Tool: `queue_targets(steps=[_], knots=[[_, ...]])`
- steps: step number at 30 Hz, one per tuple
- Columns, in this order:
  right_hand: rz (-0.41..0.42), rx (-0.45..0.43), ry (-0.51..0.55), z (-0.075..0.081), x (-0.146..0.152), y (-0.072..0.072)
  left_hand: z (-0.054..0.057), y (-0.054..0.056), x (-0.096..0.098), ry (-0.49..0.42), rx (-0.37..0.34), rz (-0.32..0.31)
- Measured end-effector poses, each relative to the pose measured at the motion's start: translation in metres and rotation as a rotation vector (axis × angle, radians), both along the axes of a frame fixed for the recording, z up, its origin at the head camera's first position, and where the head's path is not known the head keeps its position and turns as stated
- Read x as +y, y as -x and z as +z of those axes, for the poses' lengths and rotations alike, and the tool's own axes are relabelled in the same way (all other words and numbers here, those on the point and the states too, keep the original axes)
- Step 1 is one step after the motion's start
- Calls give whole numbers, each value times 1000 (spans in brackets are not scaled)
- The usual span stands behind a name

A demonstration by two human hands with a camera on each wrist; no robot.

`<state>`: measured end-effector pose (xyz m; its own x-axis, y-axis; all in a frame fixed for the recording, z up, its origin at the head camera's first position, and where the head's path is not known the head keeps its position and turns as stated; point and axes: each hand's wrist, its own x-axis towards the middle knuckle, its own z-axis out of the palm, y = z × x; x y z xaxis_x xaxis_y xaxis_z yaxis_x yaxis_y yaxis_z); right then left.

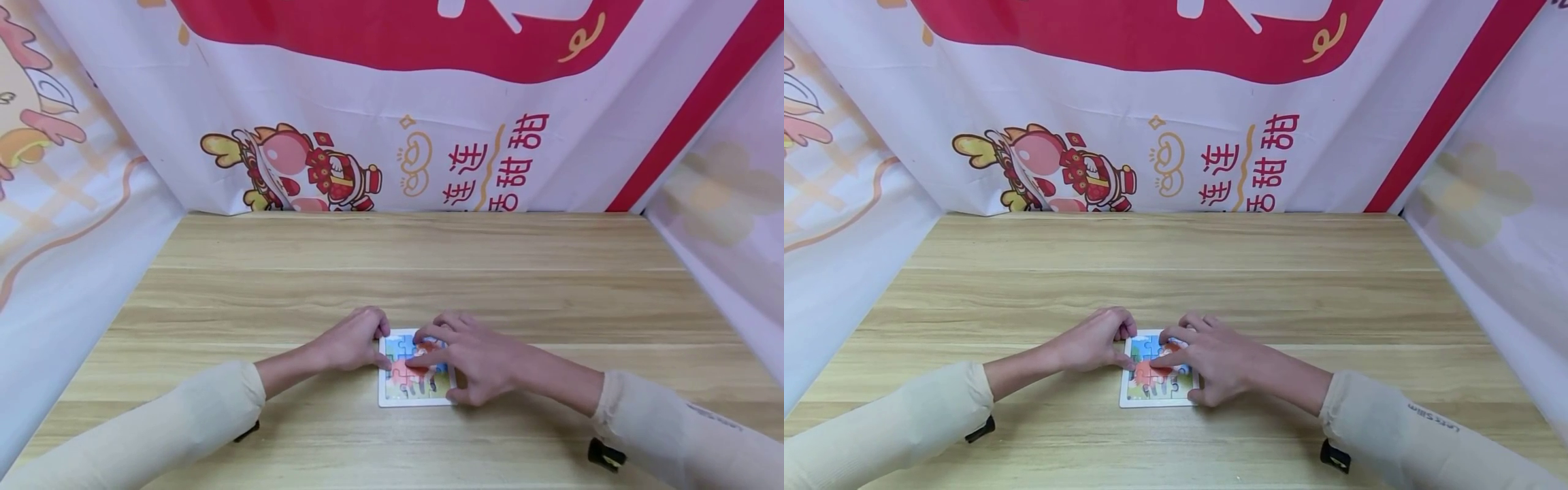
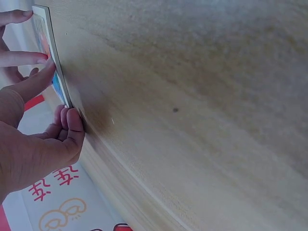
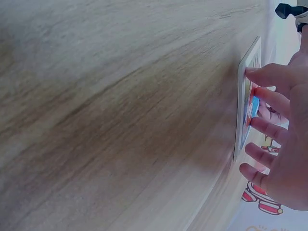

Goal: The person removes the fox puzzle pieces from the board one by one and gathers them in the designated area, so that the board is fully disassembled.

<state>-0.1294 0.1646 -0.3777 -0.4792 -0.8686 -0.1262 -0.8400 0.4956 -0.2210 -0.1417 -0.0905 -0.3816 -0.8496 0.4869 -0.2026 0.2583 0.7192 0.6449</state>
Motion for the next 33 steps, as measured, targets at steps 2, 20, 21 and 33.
queue_targets(steps=[2, 20, 21, 33], knots=[[11, 4, 5, 0, 0, 0, 0, 1, 0, -5, 1, -3], [-5, -34, 6, 0, -3, 1, -5, 7, -4, -86, 15, -23], [-6, -33, 6, 0, -3, 1, -5, 8, -4, -93, 20, -28], [-17, -27, 28, -2, -4, -1, -6, 13, -5, -239, -41, -34]])
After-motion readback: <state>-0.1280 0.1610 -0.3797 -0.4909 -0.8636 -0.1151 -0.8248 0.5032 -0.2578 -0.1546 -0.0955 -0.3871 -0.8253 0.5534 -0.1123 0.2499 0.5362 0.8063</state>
